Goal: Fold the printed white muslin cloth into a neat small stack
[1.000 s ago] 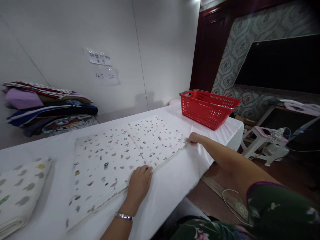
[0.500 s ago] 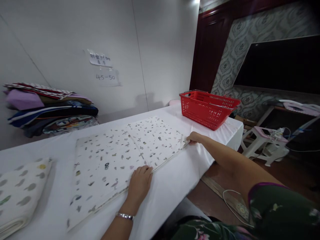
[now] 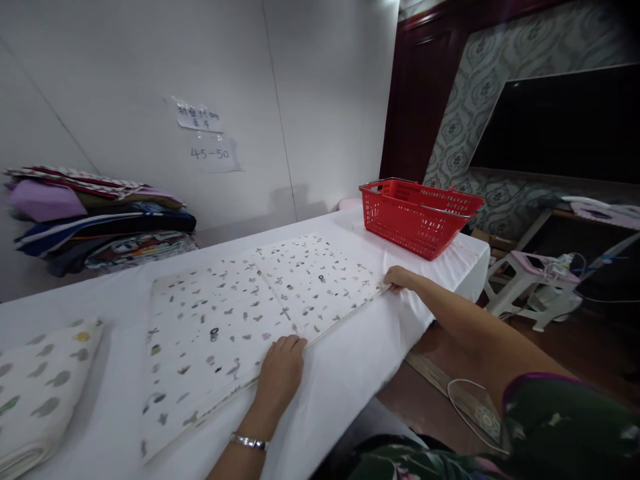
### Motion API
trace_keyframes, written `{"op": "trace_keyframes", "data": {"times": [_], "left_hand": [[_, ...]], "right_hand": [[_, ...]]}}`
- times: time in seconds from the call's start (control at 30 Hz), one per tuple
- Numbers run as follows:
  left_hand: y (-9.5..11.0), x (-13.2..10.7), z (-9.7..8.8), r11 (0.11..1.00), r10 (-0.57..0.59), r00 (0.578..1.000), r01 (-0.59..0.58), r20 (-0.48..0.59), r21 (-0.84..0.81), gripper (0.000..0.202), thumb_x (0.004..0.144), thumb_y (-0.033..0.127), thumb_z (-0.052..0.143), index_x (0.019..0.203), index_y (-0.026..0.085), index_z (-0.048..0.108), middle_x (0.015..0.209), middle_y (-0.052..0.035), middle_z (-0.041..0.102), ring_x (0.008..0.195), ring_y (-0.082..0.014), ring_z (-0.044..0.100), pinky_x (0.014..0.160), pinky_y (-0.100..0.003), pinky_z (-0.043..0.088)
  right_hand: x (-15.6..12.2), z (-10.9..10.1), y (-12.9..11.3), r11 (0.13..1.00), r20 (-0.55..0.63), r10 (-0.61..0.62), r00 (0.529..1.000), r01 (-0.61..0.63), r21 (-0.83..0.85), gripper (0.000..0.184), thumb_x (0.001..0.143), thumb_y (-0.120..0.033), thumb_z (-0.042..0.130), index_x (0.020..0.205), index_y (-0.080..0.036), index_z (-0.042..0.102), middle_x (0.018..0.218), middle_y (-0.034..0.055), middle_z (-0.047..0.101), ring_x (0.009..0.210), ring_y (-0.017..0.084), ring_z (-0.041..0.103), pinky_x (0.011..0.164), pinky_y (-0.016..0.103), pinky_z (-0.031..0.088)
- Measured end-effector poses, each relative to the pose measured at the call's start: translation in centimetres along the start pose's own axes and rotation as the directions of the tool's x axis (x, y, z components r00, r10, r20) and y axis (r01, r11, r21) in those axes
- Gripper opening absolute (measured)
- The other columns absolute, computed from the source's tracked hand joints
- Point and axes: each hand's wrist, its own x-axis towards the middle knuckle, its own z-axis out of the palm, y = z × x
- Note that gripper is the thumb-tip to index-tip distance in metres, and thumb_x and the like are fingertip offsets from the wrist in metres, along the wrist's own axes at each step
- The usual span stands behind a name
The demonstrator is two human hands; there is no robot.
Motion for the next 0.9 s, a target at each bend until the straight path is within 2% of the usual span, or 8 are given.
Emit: {"op": "trace_keyframes", "data": {"times": [0.13,0.3,0.5,0.57,0.67,0.8,0.83,0.9], "left_hand": [[-0.4,-0.1,0.3,0.999,0.012,1.0,-0.012,-0.013,-0.043,0.031,0.08,0.006,0.041,0.103,0.019,0.059,0.1,-0.0056,0.059,0.092,-0.0198,0.051,0.082,-0.035,0.041],[-0.8,-0.2,0.4,0.992,0.017,0.998,-0.024,-0.058,-0.126,0.026,0.082,0.011,0.042,0.1,0.02,0.059,0.099,-0.0053,0.059,0.092,-0.0192,0.052,0.082,-0.036,0.043],[-1.0,-0.2,0.1,0.973,0.008,0.996,-0.028,-0.086,-0.23,0.019,0.085,0.022,0.045,0.096,0.02,0.061,0.094,-0.0054,0.061,0.089,-0.0189,0.054,0.08,-0.036,0.045],[-1.0,-0.1,0.1,0.971,-0.002,0.997,-0.016,-0.074,-0.24,0.02,0.086,0.023,0.044,0.095,0.02,0.061,0.094,-0.0056,0.061,0.089,-0.0192,0.054,0.08,-0.037,0.045],[-0.9,-0.1,0.1,0.969,-0.016,0.998,0.002,-0.054,-0.247,0.02,0.086,0.022,0.043,0.095,0.02,0.061,0.094,-0.0059,0.061,0.089,-0.0197,0.054,0.081,-0.038,0.045],[-1.0,-0.2,0.3,0.964,-0.032,0.999,0.019,-0.044,-0.266,0.021,0.085,0.021,0.043,0.095,0.021,0.061,0.094,-0.0059,0.061,0.089,-0.0197,0.054,0.081,-0.038,0.045],[-1.0,-0.2,0.3,0.962,-0.036,0.998,0.022,-0.045,-0.271,0.021,0.085,0.02,0.043,0.096,0.021,0.061,0.095,-0.006,0.061,0.089,-0.0198,0.054,0.081,-0.038,0.045],[-1.0,-0.3,0.3,0.959,-0.046,0.998,0.03,-0.048,-0.281,0.022,0.085,0.019,0.043,0.096,0.021,0.062,0.096,-0.0064,0.061,0.09,-0.0202,0.054,0.081,-0.038,0.045]], "right_hand": [[-0.1,0.1,0.5,0.999,-0.002,-0.008,1.0,0.007,-0.05,0.014,0.073,-0.015,0.059,0.085,-0.011,0.055,0.05,-0.0002,0.055,0.045,0.012,0.055,0.047,0.02,0.045],[-0.2,0.8,0.8,0.979,-0.035,-0.053,0.998,0.045,-0.201,0.023,0.071,-0.017,0.058,0.093,-0.009,0.057,0.058,0.0044,0.06,0.049,0.016,0.058,0.048,0.023,0.044],[-0.8,0.6,1.1,0.9,-0.145,-0.221,0.965,0.144,-0.41,0.039,0.072,-0.022,0.06,0.109,-0.012,0.056,0.096,0.0147,0.065,0.085,0.027,0.063,0.068,0.032,0.048],[-1.3,0.9,0.8,0.863,-0.154,-0.327,0.933,0.228,-0.452,0.041,0.074,-0.019,0.057,0.115,-0.012,0.054,0.112,0.0162,0.06,0.1,0.028,0.058,0.081,0.036,0.046],[-1.8,2.2,-0.2,0.787,-0.134,-0.504,0.853,0.39,-0.478,0.042,0.081,-0.018,0.05,0.123,-0.016,0.051,0.131,0.0122,0.048,0.121,0.023,0.044,0.1,0.034,0.035],[-1.3,4.7,-1.3,0.625,-0.011,-0.709,0.705,0.621,-0.473,0.051,0.089,-0.036,0.041,0.136,-0.014,0.038,0.145,0.011,0.029,0.134,0.021,0.024,0.109,0.035,0.023],[-1.1,5.3,-1.2,0.591,0.035,-0.728,0.685,0.652,-0.474,0.056,0.09,-0.041,0.04,0.137,-0.013,0.036,0.146,0.0121,0.027,0.135,0.023,0.022,0.11,0.038,0.022],[-0.5,6.1,-0.8,0.566,0.099,-0.717,0.69,0.659,-0.496,0.06,0.089,-0.048,0.037,0.138,-0.013,0.035,0.146,0.0133,0.026,0.136,0.025,0.019,0.11,0.043,0.018]]}}
